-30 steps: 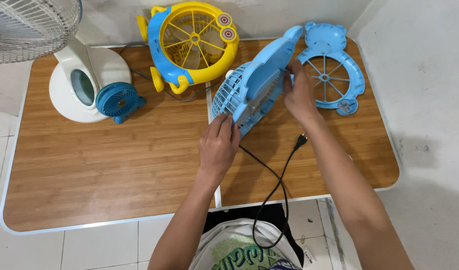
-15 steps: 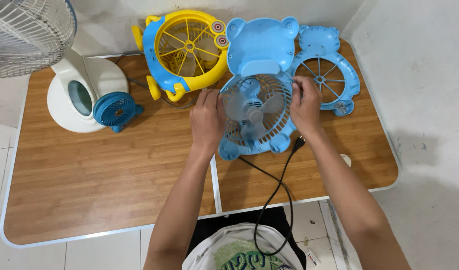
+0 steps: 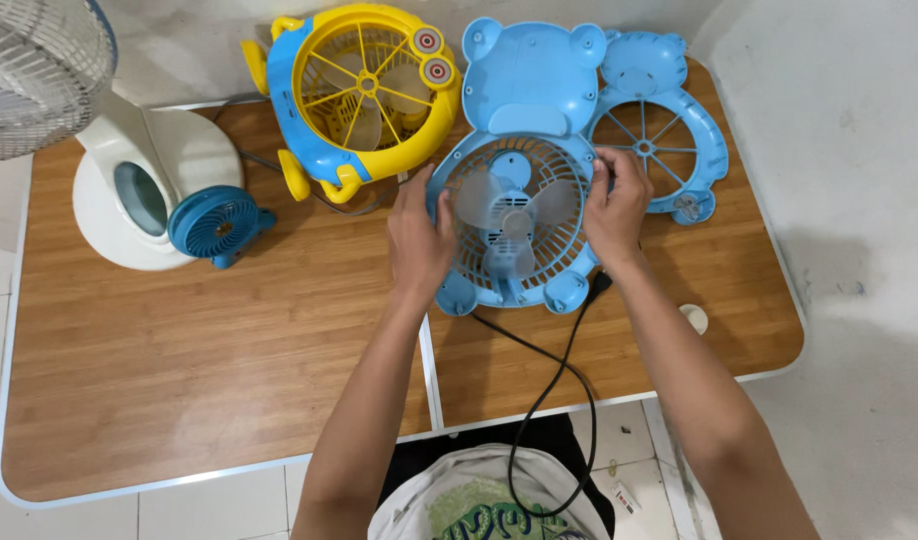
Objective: The person disassembles a blue bear-shaped desk fan on a wooden table. They use a screwdriver to remove screws from the back cover, then detach the rear housing, fan blade, and motor assembly, placing each component on the table.
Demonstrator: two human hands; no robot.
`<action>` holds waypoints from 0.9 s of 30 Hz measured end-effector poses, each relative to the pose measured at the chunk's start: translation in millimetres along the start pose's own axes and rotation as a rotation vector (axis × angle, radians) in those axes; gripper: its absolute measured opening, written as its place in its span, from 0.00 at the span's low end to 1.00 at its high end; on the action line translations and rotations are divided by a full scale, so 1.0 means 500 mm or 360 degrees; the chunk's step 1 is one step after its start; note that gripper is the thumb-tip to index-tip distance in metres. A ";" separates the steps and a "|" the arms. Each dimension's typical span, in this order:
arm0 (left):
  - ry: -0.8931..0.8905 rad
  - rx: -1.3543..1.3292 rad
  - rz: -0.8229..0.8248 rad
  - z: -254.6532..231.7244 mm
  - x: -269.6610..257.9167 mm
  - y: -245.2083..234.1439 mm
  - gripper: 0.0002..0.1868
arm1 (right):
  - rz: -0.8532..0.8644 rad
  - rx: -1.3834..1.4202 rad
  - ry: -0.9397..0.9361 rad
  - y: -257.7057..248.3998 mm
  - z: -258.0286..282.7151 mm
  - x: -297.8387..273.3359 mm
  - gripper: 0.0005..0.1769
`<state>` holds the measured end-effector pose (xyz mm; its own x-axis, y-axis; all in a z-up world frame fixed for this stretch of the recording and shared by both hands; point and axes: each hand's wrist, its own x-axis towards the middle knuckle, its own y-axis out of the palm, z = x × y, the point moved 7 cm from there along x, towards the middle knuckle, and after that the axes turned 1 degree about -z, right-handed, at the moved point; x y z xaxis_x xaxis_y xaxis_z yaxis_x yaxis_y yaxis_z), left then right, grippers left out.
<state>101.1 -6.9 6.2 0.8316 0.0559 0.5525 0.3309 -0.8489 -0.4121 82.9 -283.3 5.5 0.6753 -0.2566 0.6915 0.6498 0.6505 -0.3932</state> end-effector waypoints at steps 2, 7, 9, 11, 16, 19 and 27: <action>-0.0044 -0.0037 0.0016 0.015 -0.014 0.007 0.19 | 0.0004 -0.0026 0.0000 0.004 -0.011 0.003 0.04; -0.0321 -0.0141 0.0109 0.054 -0.037 0.028 0.14 | -0.0005 -0.0048 0.0055 0.014 -0.044 0.009 0.04; -0.0430 -0.0201 0.0104 0.063 -0.042 0.033 0.12 | -0.0017 -0.0051 0.0042 0.018 -0.052 0.010 0.04; -0.0367 -0.0193 0.0094 0.059 -0.037 0.033 0.11 | -0.0017 -0.0030 0.0065 0.021 -0.063 0.011 0.04; -0.0445 -0.0131 0.0165 0.076 -0.026 0.050 0.11 | 0.0010 -0.0030 0.0168 0.032 -0.088 0.013 0.05; -0.0437 -0.0085 0.0144 0.090 -0.012 0.067 0.12 | 0.0053 0.0008 0.0287 0.044 -0.114 0.019 0.05; -0.0299 -0.0146 0.0125 0.106 0.003 0.107 0.17 | 0.0097 -0.0049 0.0340 0.062 -0.168 0.012 0.07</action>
<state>143.6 -24.2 -53.4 0.9245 0.0775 0.3733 0.2272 -0.8983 -0.3762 136.5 -324.8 -53.3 0.7699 -0.3655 0.5231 0.6139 0.6480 -0.4508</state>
